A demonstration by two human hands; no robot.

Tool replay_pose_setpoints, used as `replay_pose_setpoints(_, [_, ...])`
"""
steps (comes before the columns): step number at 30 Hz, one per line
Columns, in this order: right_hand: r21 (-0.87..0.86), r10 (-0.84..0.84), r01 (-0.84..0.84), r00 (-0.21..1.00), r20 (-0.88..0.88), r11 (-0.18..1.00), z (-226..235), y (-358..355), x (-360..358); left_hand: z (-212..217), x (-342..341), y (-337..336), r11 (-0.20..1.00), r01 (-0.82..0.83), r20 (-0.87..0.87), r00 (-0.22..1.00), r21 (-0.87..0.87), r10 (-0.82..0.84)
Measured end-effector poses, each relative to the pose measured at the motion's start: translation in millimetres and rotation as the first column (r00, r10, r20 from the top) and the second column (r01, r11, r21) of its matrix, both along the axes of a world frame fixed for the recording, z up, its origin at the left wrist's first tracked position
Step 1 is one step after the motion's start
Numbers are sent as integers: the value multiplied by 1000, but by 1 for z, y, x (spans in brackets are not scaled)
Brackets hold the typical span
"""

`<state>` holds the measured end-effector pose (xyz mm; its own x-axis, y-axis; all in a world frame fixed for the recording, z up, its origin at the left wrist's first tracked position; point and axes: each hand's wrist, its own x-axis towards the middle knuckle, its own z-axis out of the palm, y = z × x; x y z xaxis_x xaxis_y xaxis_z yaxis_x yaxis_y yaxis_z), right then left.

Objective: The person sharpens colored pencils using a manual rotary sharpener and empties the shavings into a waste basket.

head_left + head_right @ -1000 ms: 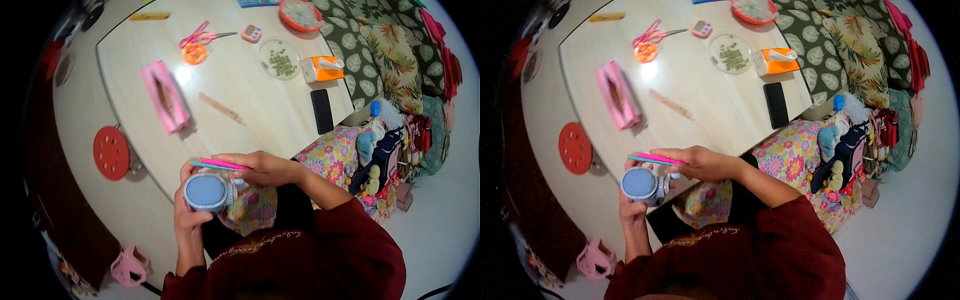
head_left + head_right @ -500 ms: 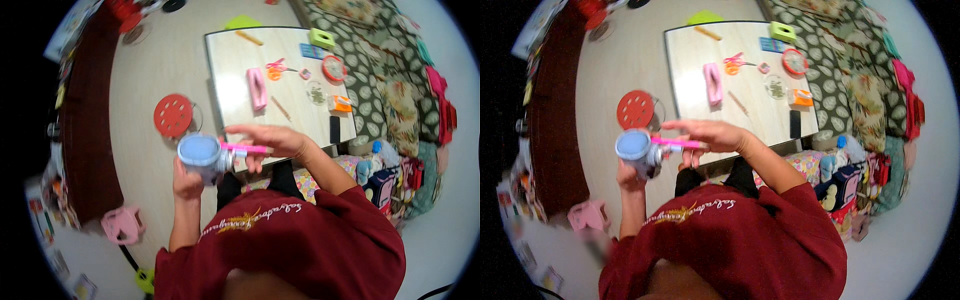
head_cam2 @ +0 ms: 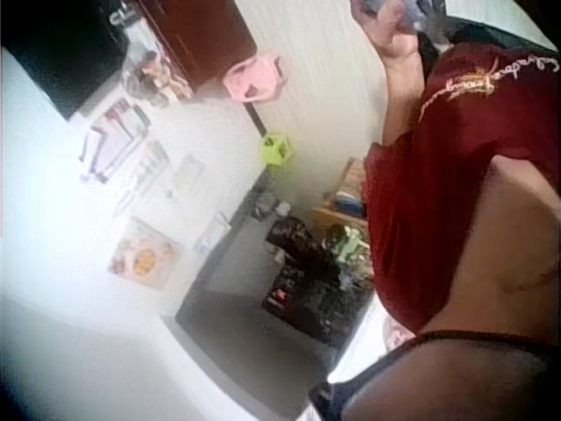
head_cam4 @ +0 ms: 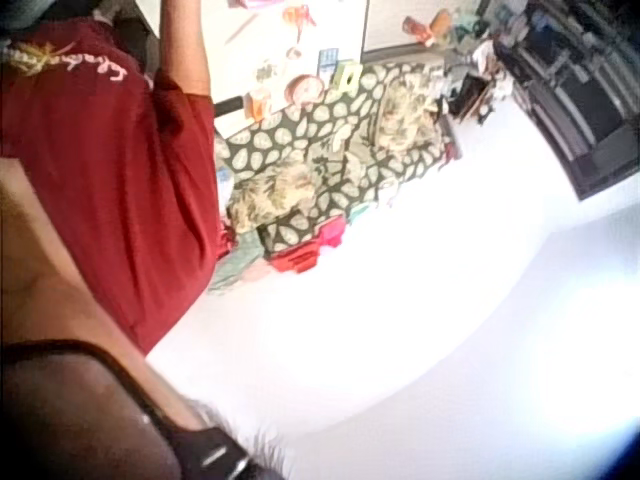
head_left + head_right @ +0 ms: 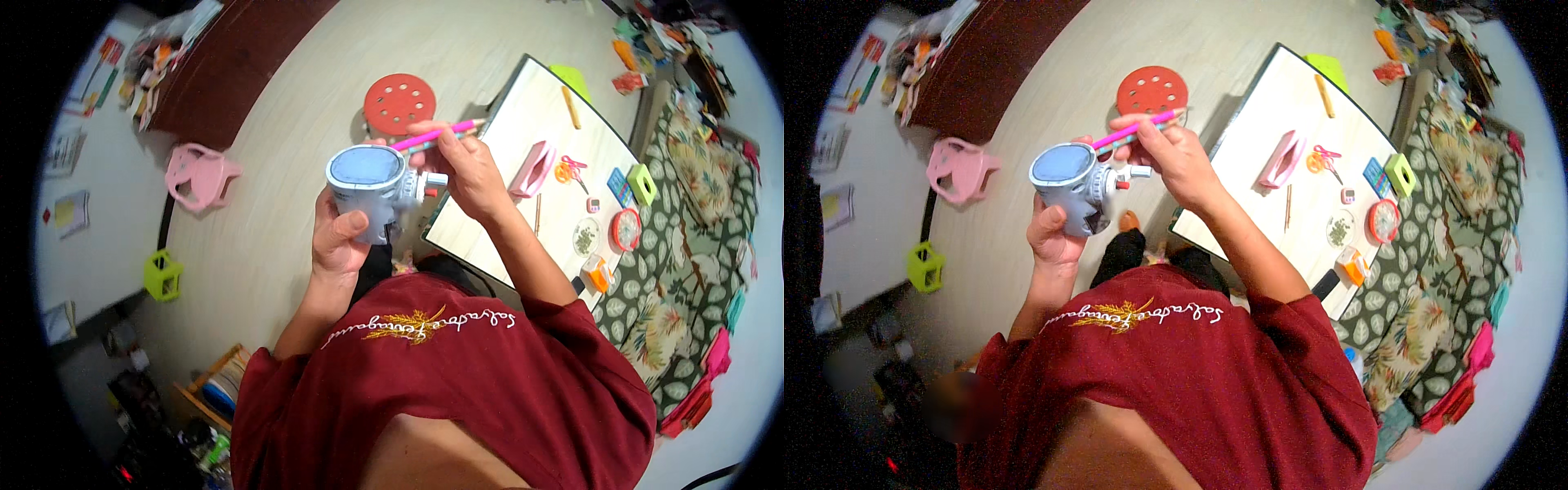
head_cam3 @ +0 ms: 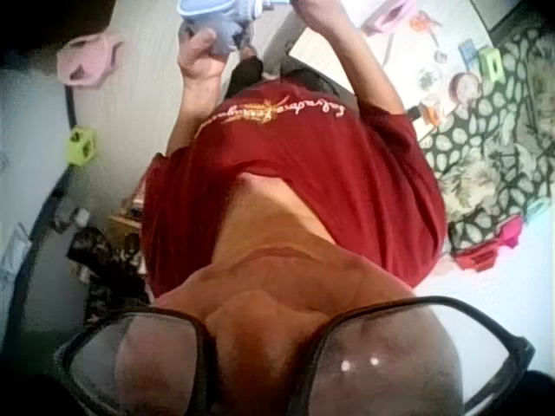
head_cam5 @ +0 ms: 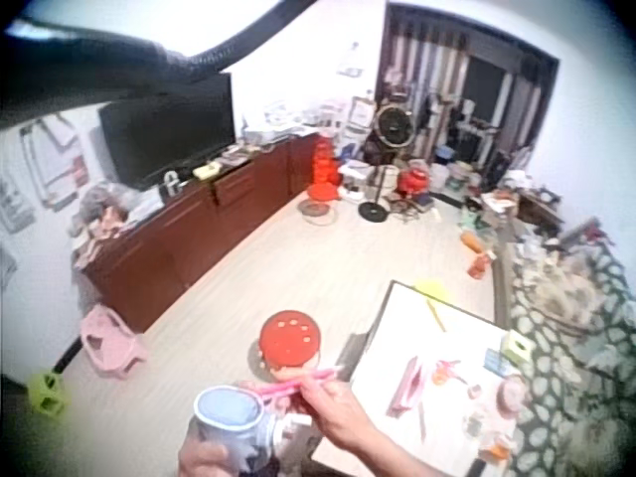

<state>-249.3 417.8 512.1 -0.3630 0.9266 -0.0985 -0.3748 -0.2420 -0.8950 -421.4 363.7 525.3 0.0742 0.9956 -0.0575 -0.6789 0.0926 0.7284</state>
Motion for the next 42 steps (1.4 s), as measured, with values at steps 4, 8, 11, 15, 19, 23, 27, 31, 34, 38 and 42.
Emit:
replay_pose_setpoints(4, [1,49,-50,994,95,999,6,9,-55,-12,-47,-8,999,-36,44,998,26,35])
replay_pose_setpoints(8, [-30,53,-48,980,190,998,5,22,-134,-20,-119,-12,998,-54,118,991,-13,56])
replay_pose_setpoints(11, [-115,-79,72,995,-57,991,3,41,-215,-30,-197,-20,1000,0,92,996,-25,2])
replay_pose_setpoints(15, [-246,-135,91,976,-170,965,-2,76,-331,-23,-320,-45,997,-76,-58,995,15,77])
replay_pose_setpoints(19, [-288,73,-133,975,-210,948,-2,94,-458,-38,-423,-100,901,-429,-100,901,-62,422])
replay_pose_setpoints(23, [-233,232,-284,946,-228,930,27,93,-548,-54,-483,-140,707,-689,-164,725,-159,669])
replay_pose_setpoints(27, [-150,242,-258,963,-116,955,30,113,-580,-50,-500,-133,599,-784,-192,621,-164,760])
replay_pose_setpoints(31, [-5,136,-136,989,58,991,29,177,-584,-53,-522,-93,638,-745,-170,666,-193,726])
replay_pose_setpoints(34, [95,59,-73,988,140,993,17,246,-597,-56,-542,-49,602,-770,-189,636,-211,748])
replay_pose_setpoints(38, [194,18,-58,979,203,979,9,335,-649,-69,-592,5,575,-781,-168,618,-244,768])
replay_pose_setpoints(42, [345,-54,-30,971,233,938,20,423,-734,-96,-657,62,495,-831,-155,540,-256,827])
